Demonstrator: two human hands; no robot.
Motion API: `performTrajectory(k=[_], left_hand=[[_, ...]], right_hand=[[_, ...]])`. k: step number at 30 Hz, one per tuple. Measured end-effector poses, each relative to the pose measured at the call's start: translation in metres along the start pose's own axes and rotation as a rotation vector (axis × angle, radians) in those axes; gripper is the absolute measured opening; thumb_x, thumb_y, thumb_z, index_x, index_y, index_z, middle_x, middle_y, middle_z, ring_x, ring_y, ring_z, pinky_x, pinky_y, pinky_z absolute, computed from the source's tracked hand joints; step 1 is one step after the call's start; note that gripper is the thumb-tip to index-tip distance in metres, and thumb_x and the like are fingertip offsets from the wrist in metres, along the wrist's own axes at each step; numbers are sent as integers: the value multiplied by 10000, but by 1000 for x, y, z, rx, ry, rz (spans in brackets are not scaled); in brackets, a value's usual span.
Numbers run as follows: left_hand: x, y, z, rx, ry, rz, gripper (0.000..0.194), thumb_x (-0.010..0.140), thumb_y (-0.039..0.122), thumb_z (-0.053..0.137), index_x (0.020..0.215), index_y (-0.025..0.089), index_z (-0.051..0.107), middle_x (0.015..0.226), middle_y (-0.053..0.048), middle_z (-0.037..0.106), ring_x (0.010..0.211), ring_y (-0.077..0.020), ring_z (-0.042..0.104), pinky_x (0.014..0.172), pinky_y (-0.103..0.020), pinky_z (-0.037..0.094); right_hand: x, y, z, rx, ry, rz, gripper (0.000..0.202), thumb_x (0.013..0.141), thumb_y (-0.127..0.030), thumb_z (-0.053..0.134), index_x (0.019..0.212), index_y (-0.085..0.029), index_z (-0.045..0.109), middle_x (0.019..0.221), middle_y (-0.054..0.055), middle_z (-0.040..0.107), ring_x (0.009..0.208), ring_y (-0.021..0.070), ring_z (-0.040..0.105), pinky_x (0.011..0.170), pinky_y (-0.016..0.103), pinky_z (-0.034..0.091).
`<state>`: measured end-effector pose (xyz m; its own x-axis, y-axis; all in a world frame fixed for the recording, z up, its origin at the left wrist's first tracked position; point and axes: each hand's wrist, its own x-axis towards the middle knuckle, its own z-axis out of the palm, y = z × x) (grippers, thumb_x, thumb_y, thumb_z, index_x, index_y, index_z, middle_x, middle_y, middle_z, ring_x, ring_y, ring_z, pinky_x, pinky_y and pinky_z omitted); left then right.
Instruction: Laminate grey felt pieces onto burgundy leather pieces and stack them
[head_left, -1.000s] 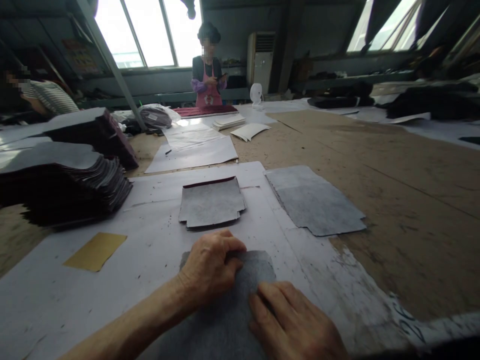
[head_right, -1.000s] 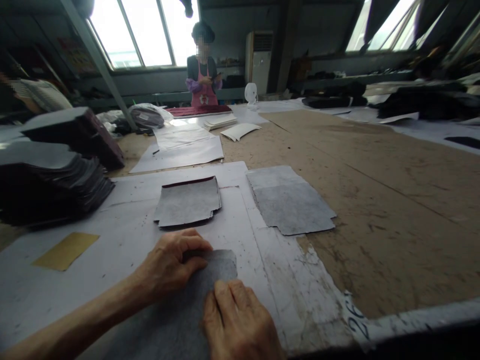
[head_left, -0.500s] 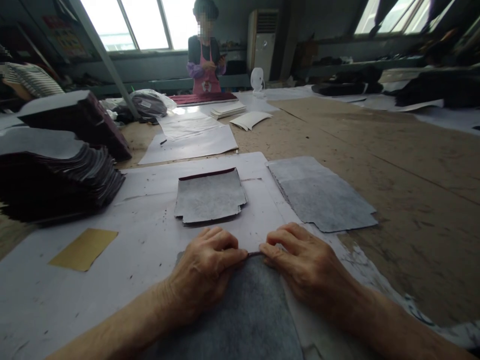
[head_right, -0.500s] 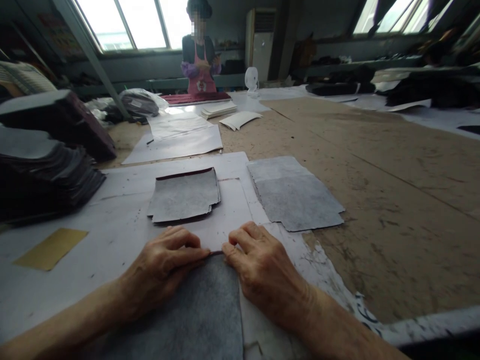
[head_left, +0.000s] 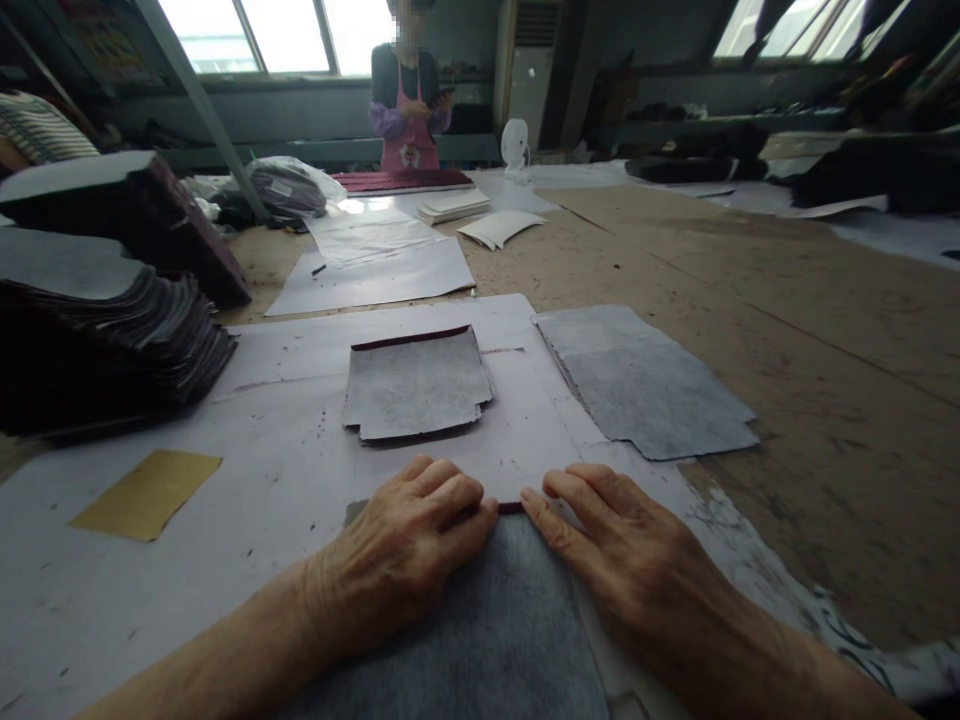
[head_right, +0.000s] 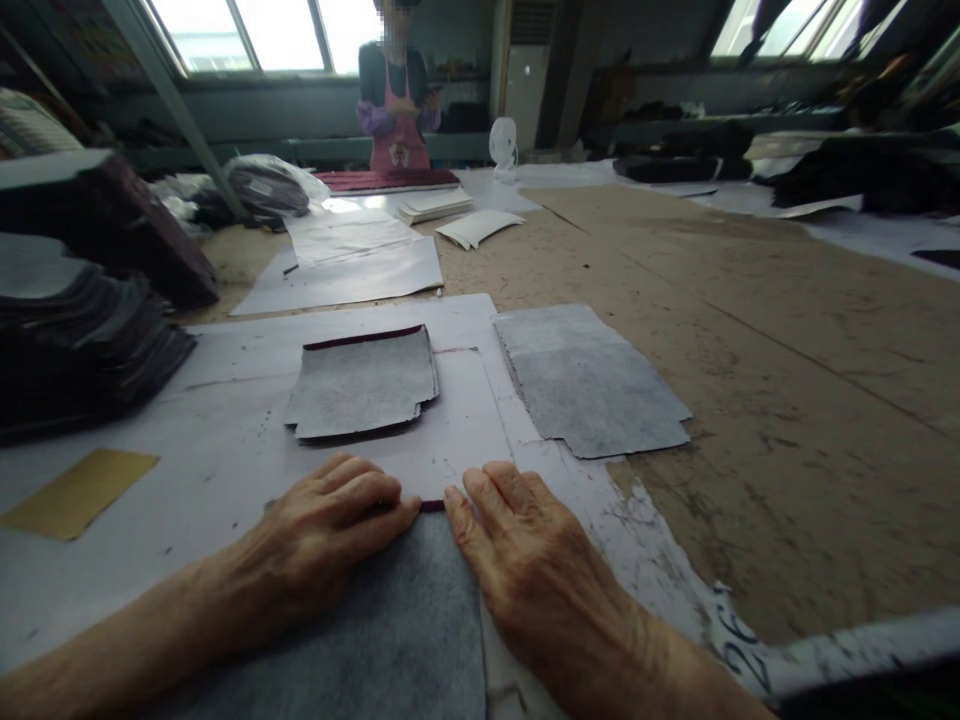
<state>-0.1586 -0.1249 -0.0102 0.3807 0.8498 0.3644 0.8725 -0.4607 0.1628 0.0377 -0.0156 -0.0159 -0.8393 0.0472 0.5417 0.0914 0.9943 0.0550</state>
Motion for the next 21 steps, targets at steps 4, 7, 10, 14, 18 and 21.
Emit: performTrajectory(k=[4,7,10,14,18,21], left_hand=[[0,1,0,-1,-3,-12,270,879,83,351,1076,113,534,858,-69,535,769,-170,454,729,-346,428],[0,1,1,-11,19,-10,275,874,69,346,1064,117,539,853,-65,536,758,-164,449,720,-341,430],[0,1,2,-3,28,-14,275,870,63,352,1054,123,547,857,-65,540,766,-164,457,723,-343,433],[0,2,2,2,34,-13,274,871,66,357,1061,124,545,873,-70,545,775,-166,459,726,-351,431],[-1,1,3,17,45,-3,273,880,72,345,1060,127,542,862,-66,547,770,-160,457,722,-345,427],[-1,0,4,28,45,7,278,886,79,329,1057,130,543,852,-63,549,762,-156,464,728,-344,428]], right_hand=[[-1,1,-6,12,-45,21,346,885,-72,313,1080,-75,599,982,152,589,953,237,503,772,417,502],[-4,5,-7,142,6,145,317,867,-76,370,1072,-133,605,945,113,594,907,201,525,750,375,506],[-7,9,-6,250,24,286,256,834,-115,478,1046,-177,608,962,81,591,910,174,544,767,323,507],[-7,11,-6,267,18,304,262,814,-108,504,1047,-179,601,979,76,587,925,173,545,780,312,507],[-6,9,-9,244,31,202,288,834,-73,429,1059,-152,591,929,88,589,885,182,528,741,334,511],[-6,7,-12,190,-28,95,332,844,-50,364,1077,-123,589,968,109,596,904,195,521,759,364,507]])
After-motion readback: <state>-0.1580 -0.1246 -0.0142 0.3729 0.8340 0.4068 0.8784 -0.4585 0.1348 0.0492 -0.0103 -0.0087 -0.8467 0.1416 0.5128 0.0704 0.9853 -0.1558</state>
